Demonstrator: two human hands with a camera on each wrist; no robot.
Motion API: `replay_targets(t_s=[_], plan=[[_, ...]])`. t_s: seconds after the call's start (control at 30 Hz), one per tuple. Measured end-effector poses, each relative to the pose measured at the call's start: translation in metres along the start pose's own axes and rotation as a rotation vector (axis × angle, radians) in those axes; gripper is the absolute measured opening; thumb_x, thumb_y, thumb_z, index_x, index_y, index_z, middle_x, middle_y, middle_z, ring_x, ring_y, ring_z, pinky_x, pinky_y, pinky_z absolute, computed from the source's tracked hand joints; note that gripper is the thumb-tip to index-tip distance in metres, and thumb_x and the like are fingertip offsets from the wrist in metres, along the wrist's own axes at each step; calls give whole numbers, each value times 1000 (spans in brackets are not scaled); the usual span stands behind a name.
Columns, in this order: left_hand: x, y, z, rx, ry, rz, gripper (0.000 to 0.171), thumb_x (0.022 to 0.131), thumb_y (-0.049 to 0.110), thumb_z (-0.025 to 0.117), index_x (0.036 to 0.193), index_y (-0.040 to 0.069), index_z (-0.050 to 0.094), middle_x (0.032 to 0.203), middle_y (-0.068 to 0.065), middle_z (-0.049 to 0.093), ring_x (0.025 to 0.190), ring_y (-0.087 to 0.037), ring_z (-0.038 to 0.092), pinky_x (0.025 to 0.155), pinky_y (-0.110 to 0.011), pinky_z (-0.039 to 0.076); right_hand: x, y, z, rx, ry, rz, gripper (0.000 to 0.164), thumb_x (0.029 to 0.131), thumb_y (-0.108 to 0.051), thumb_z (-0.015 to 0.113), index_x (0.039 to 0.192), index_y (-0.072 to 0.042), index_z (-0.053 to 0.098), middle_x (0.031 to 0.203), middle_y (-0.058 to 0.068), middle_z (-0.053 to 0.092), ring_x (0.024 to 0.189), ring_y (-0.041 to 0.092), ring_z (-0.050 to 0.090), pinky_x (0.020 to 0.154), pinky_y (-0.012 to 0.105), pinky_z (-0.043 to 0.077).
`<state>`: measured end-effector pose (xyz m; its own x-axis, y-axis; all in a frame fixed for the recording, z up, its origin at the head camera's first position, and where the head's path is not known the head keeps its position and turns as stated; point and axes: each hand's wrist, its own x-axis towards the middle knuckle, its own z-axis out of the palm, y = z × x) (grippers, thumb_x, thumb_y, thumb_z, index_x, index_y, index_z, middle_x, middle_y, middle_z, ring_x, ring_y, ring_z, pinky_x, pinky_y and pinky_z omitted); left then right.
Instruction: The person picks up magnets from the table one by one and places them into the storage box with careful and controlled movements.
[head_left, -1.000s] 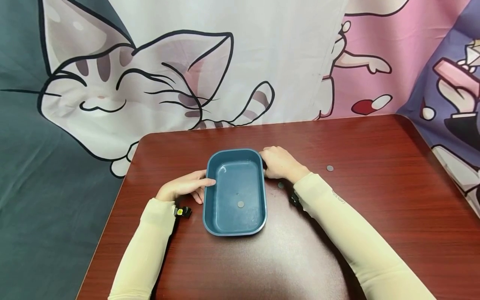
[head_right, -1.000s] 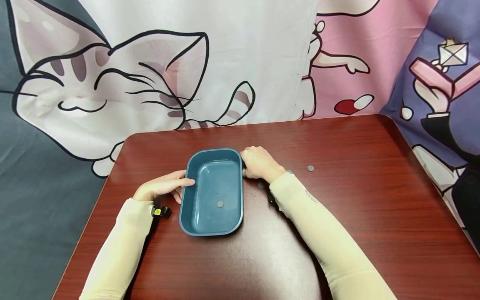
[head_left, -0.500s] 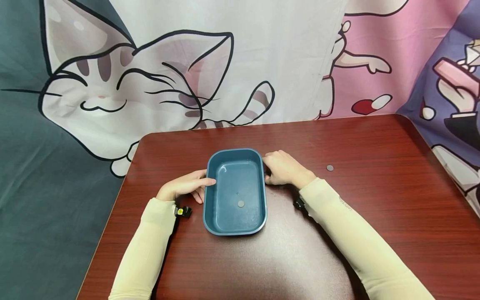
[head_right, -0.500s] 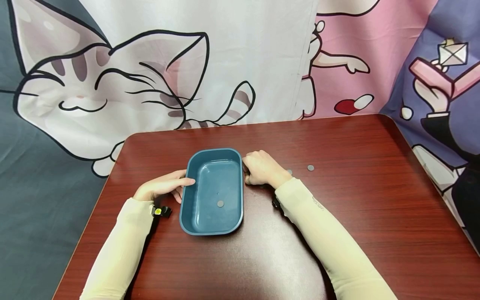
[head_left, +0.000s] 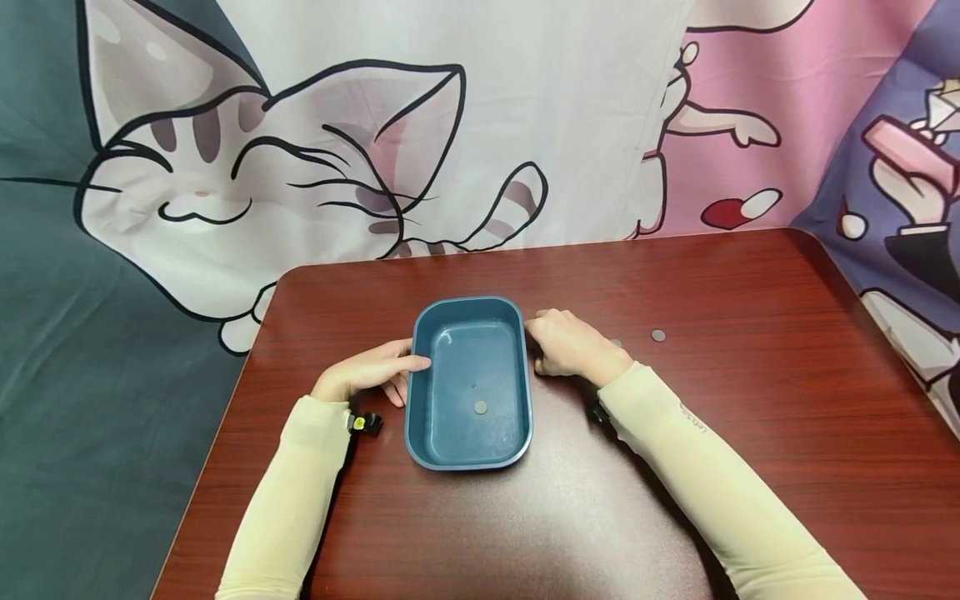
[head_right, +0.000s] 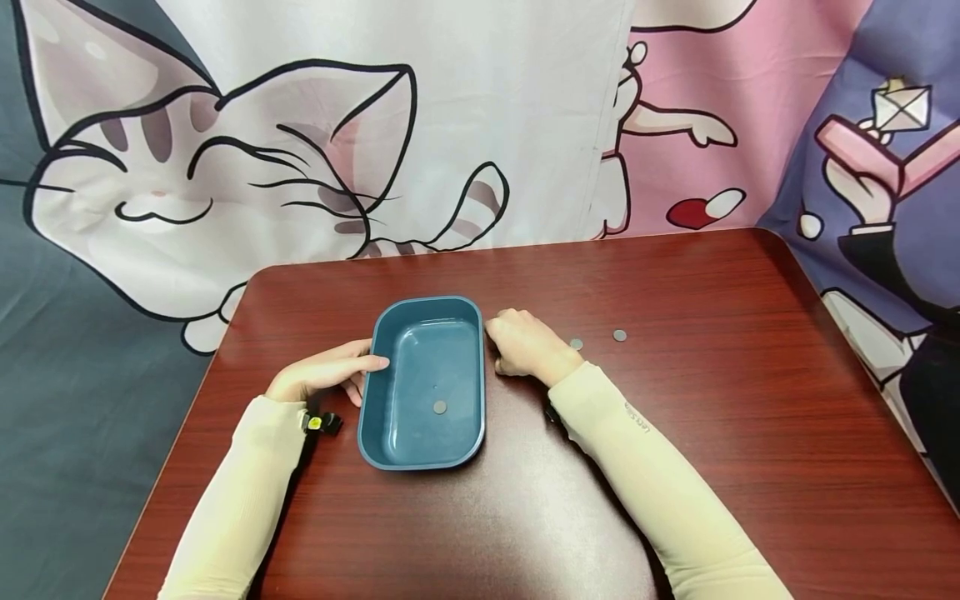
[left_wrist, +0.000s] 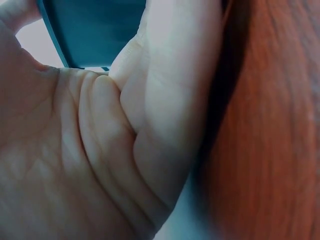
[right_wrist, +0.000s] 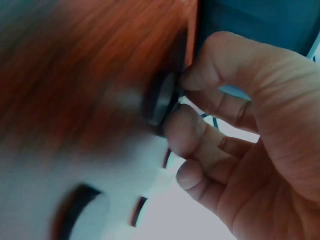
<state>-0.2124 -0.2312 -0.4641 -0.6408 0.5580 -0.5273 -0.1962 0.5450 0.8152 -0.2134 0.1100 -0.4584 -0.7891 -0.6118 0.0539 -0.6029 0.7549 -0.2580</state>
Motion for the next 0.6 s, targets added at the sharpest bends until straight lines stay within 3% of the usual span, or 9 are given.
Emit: replay_targets(t_s=[0.3,0.6], plan=[[-2,0,1,-8,-1,-3,54,96,40,57,138,14,37,75,-18,71,60,-28,69,64,-45,60,1,-13,-3,-116,1,6,18,59,-12,74,68,-15,58,77,5,65,73,31,65,64,46,55],[-2,0,0,-9,7,-8,54,94,42,59,136,15,40,77,-19,71,61,-27,70,65,-45,60,-1,-16,-8,-133,-34,31,18,62,-13,74,71,-14,59,79,3,66,73,31,65,63,46,56]])
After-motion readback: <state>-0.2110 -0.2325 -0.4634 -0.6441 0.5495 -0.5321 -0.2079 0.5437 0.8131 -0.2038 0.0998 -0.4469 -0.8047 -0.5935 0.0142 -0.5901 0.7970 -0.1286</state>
